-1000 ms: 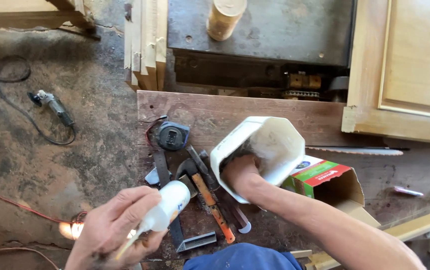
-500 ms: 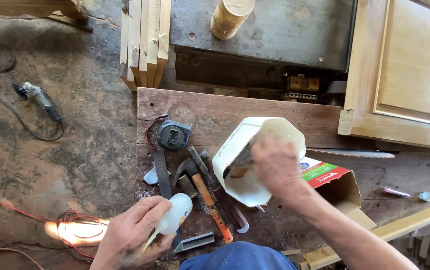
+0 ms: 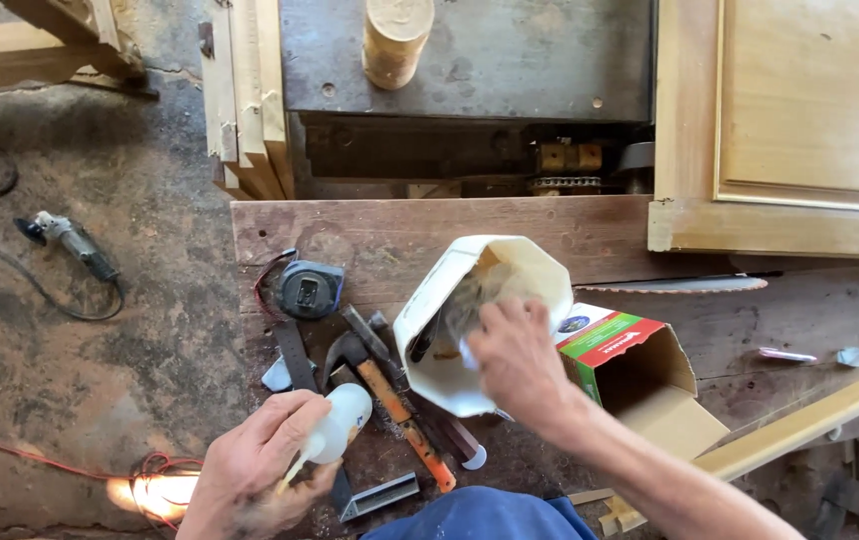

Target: The person uses a miter saw to cut wooden trim and then applies glue to assemble the pieces at a workbench.

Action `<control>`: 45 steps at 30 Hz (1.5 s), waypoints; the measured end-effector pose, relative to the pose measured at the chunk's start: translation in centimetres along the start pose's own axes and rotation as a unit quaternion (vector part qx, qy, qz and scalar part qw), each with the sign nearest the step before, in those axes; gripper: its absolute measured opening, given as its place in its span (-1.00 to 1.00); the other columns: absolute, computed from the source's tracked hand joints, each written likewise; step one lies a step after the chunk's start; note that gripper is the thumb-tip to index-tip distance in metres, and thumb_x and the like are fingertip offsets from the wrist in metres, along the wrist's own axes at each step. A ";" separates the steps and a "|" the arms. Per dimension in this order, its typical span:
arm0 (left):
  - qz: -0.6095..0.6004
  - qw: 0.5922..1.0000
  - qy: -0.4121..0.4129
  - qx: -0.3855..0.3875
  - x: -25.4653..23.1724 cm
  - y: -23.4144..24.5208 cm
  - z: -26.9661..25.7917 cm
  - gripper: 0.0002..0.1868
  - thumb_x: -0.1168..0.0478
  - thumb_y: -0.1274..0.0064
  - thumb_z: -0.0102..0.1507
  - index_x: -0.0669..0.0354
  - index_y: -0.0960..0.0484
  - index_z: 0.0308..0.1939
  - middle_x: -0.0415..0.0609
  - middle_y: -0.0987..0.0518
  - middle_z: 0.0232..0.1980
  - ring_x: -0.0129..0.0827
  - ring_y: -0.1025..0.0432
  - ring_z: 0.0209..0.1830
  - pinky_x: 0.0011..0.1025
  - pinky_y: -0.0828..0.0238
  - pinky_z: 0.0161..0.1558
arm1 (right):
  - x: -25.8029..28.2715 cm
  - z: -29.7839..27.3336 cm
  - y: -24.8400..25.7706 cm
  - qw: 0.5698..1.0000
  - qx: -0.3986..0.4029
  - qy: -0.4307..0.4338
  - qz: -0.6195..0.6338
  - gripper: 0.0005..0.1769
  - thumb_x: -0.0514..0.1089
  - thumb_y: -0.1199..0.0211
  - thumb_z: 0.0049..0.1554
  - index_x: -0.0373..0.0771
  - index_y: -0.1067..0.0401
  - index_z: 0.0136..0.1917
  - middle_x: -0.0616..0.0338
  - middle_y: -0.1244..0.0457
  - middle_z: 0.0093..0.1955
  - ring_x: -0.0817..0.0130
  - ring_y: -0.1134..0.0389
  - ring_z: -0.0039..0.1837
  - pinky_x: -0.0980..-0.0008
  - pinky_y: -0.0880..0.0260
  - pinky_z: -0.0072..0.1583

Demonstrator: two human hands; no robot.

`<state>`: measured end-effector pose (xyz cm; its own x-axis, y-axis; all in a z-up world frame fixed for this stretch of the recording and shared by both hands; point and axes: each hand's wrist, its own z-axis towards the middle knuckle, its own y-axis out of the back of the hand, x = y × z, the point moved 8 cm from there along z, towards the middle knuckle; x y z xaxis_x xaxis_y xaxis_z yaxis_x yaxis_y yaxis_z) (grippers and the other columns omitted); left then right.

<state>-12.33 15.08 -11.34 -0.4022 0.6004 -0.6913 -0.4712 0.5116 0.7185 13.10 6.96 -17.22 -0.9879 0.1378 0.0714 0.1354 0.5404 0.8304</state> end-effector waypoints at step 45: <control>0.051 0.987 0.045 0.145 1.0 -11.6 -8.1 -0.39 0.22 -0.20 0.00 0.09 -0.42 0.14 0.05 -0.48 0.08 -0.09 -0.47 -0.19 -0.19 -0.50 -0.42 | -8.5 9.1 -10.1 0.943 0.081 -0.294 0.133 -0.65 -0.17 0.06 0.22 -0.24 -0.53 -0.22 0.05 -0.40 -0.20 0.16 -0.41 -0.15 0.29 -0.45 -0.10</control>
<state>-13.63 4.81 -20.97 -0.5097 0.6080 -0.6088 -0.1858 0.6131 0.7678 20.80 7.84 -31.24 -0.7108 0.6971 -0.0940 0.4283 0.5350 0.7283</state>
